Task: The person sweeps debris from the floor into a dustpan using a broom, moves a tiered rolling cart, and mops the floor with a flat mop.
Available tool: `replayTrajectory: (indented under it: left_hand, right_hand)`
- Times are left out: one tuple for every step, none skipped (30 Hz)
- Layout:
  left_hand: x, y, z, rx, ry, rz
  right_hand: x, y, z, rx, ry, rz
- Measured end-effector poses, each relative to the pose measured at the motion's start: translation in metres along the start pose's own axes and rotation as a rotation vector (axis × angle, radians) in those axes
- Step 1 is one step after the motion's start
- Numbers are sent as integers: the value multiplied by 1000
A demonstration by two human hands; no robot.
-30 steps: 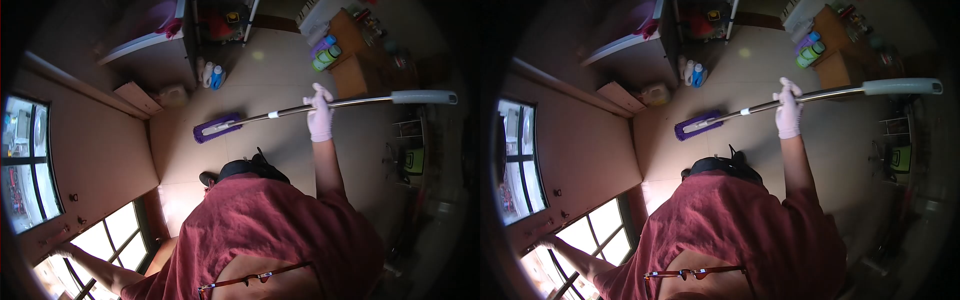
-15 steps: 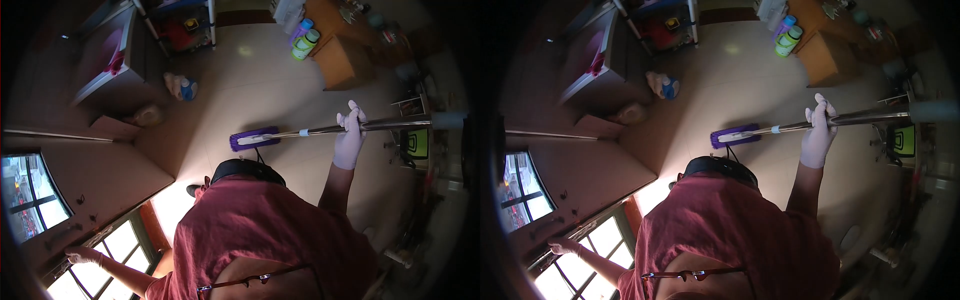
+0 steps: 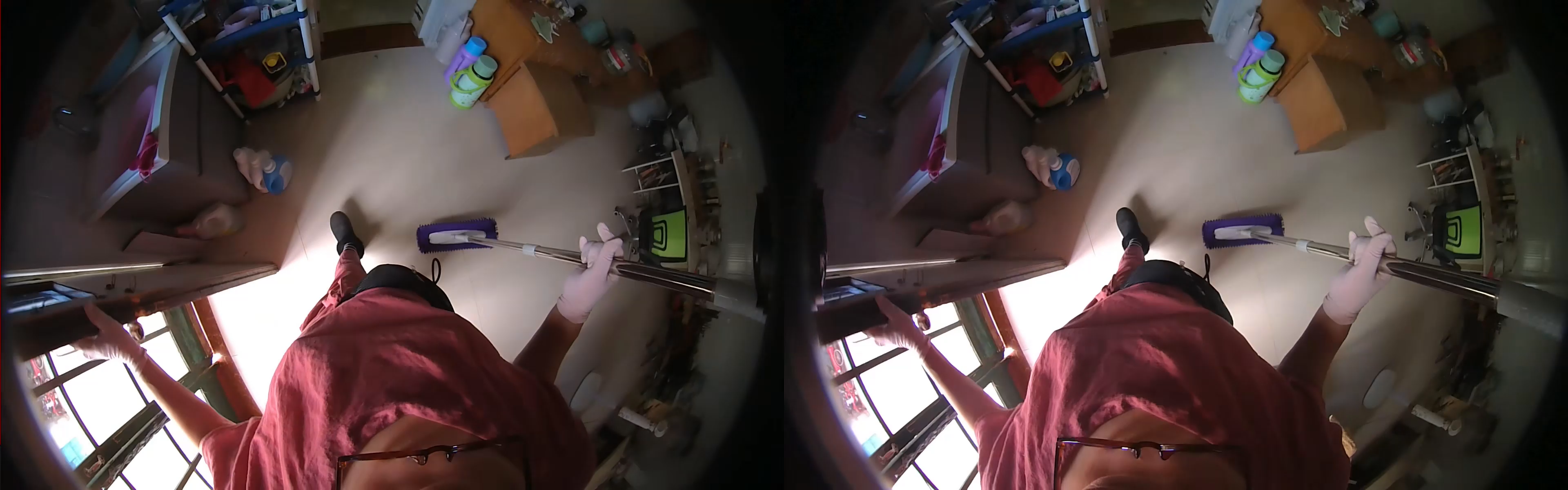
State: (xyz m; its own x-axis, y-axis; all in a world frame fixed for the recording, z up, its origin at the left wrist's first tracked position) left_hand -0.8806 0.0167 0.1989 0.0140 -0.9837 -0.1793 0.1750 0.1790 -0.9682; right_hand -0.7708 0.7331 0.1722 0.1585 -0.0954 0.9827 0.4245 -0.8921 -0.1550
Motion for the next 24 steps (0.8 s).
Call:
replayTrajectory:
  left_hand:
    - [-26,-9,-16,0,65,-8]
    - [-35,-14,-30,90,-62,38]
    - [-46,-17,-47,99,-80,42]
    - [-57,-21,-64,108,-98,46]
    - [-68,-24,-82,118,-115,50]
    - [-73,-30,-93,92,-122,10]
    - [-78,-31,-107,89,-123,-20]
    - [-80,-32,-120,138,-174,77]
    - [-82,-35,-136,159,-91,97]
    - [-83,-39,-152,179,-8,114]
    - [-84,-44,-167,198,75,127]
    - [-90,-50,-181,179,69,96]
    - [-82,-53,-191,190,16,107]
    - [-67,-50,-196,213,-37,121]
    - [-58,-49,-203,242,-89,136]
    - [-66,-51,-209,143,-59,122]
    - [-76,-53,-209,94,14,193]
    - [-78,-53,-206,83,18,181]
    - [-78,-51,-202,76,22,170]
    - [-82,-50,-193,112,-32,200]
    - [-84,-47,-187,156,-89,237]
    - [-82,-47,-187,175,-142,178]
    - [-82,-46,-186,152,-123,124]
    - [-81,-42,-184,187,-204,77]
  right_hand:
    - [2,-7,-8,-27,-2,12]
    - [1,-15,-14,-28,13,39]
    - [-1,-25,-22,-26,27,69]
    - [-1,-35,-32,-24,39,102]
    - [1,-44,-47,-46,54,76]
    - [-1,-52,-60,-65,51,47]
    - [5,-61,-70,-87,72,21]
    - [5,-73,-85,-67,60,25]
    - [5,-84,-101,-52,53,24]
    - [4,-94,-119,-38,44,21]
    - [4,-104,-138,-24,35,14]
    - [3,-112,-158,-17,28,25]
    - [-1,-116,-173,-14,7,34]
    - [-2,-121,-182,-11,-3,39]
    - [-2,-128,-193,-4,-9,31]
    - [-3,-135,-208,1,-17,20]
    - [-4,-142,-225,5,-29,8]
    - [-6,-150,-240,13,-59,-3]
    - [-6,-160,-255,21,-85,-17]
    - [-9,-170,-264,25,-115,-33]
    - [-10,-183,-275,25,-144,-28]
    - [-11,-197,-293,27,-166,-25]
    - [-7,-208,-312,31,-172,-13]
    - [-1,-217,-331,36,-177,-1]
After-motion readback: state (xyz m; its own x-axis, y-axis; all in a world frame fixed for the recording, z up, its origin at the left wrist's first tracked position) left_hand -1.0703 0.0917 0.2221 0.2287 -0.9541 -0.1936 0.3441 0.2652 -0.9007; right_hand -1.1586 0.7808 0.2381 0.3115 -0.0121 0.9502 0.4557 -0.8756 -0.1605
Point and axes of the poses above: each hand's wrist, its own y-axis away from the middle knuckle, its own z-axis out of the back of the hand, x = y × z, the point moved 2 cm from there along -y, towards the middle knuckle, and after that the axes turned 9 degrees about -z, right-handed, at the moved point
